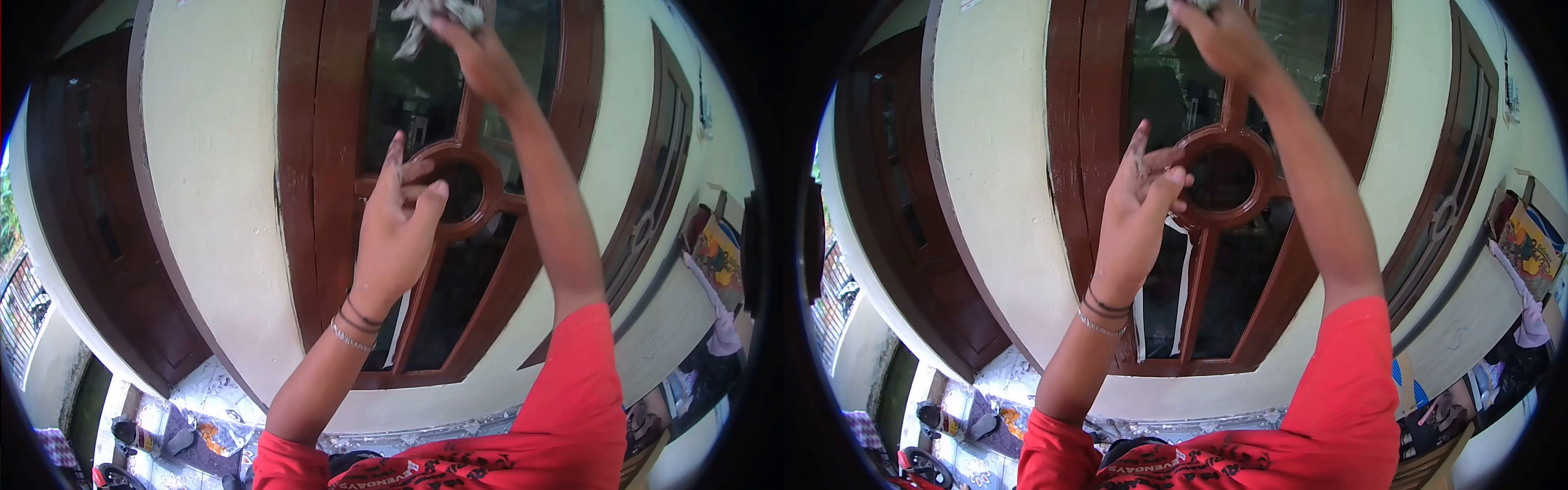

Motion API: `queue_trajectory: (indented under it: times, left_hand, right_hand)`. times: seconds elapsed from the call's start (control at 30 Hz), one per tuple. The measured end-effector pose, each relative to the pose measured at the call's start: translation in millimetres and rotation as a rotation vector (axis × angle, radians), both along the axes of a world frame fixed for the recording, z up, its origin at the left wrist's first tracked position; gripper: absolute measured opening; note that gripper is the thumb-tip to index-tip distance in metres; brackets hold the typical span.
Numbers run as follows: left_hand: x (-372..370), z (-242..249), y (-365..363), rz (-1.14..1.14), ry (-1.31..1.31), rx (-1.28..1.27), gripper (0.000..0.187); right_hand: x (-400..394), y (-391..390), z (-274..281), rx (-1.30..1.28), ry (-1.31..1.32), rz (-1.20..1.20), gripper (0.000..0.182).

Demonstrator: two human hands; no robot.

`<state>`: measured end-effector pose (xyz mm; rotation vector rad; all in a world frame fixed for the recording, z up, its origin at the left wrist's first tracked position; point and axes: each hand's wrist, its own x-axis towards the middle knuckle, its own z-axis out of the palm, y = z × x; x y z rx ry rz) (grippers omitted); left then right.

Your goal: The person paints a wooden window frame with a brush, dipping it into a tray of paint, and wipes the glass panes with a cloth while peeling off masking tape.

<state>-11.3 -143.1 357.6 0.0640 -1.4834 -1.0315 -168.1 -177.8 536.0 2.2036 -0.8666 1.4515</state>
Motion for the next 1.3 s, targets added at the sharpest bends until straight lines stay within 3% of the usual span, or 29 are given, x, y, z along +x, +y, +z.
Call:
queue_trajectory:
  times: [0.13,0.2,0.33,0.43,0.5,0.53,0.57,0.63,0.7,0.77,0.83,0.87,0.9,0.97,1.03,1.1,1.23,1.27,1.3]
  left_hand:
    - [20,-25,7,0.050,-0.129,0.049,0.067]
    - [30,-35,9,0.032,-0.136,0.054,0.067]
    - [57,-50,13,-0.005,-0.193,0.089,0.065]
    - [65,-59,16,-0.026,-0.222,0.133,0.063]
    - [63,-67,16,-0.001,-0.132,0.085,0.058]
    - [64,-69,16,-0.008,-0.134,0.087,0.058]
    - [67,-71,16,-0.052,-0.221,0.080,0.055]
    - [70,-72,15,-0.101,-0.308,0.076,0.052]
    - [71,-71,15,-0.066,-0.470,-0.006,0.040]
    - [71,-73,15,-0.039,-0.486,-0.041,0.033]
    - [72,-74,16,-0.036,-0.495,-0.065,0.032]
    - [73,-73,15,-0.032,-0.494,-0.067,0.032]
    - [74,-72,16,-0.020,-0.501,-0.047,0.032]
    - [75,-71,17,-0.005,-0.507,-0.029,0.033]
    - [78,-69,17,-0.030,-0.493,0.033,0.033]
    - [79,-72,14,-0.021,-0.497,0.012,0.033]
    - [76,-71,11,-0.023,-0.507,0.014,0.035]
    - [74,-71,10,-0.027,-0.512,0.005,0.035]
    - [71,-72,8,-0.032,-0.507,-0.008,0.035]
  right_hand:
    - [6,-31,73,-0.168,0.189,-0.246,0.027]
    - [7,-36,83,-0.197,0.304,-0.599,0.025]
    - [-9,-41,50,-0.254,0.568,-0.531,0.018]
    - [-10,-26,7,-0.127,0.549,-0.592,0.023]
    - [7,-11,-24,-0.350,0.622,-0.445,0.021]
    - [7,-2,-40,-0.137,0.580,-0.591,0.030]
    - [5,0,-57,-0.089,0.547,-0.611,0.032]
    - [-2,-2,-76,-0.127,0.721,-0.588,0.031]
    - [-7,0,-98,-0.214,0.919,-0.590,0.029]
    - [0,5,-113,-0.171,0.953,-0.522,0.029]
    - [3,6,-120,-0.104,1.004,-0.393,0.034]
    - [5,7,-124,0.024,0.900,-0.239,0.042]
    - [5,9,-122,0.021,0.902,-0.238,0.042]
    - [4,15,-116,0.254,0.839,-0.265,0.046]
    - [0,8,-117,0.213,0.845,-0.276,0.048]
    - [-3,7,-110,-0.034,0.870,-0.335,0.048]
    - [-3,9,-69,-0.039,0.710,-0.420,0.045]
    - [-2,-2,-65,-0.276,0.653,-0.379,0.031]
    - [-1,-12,-50,-0.277,0.657,-0.349,0.032]
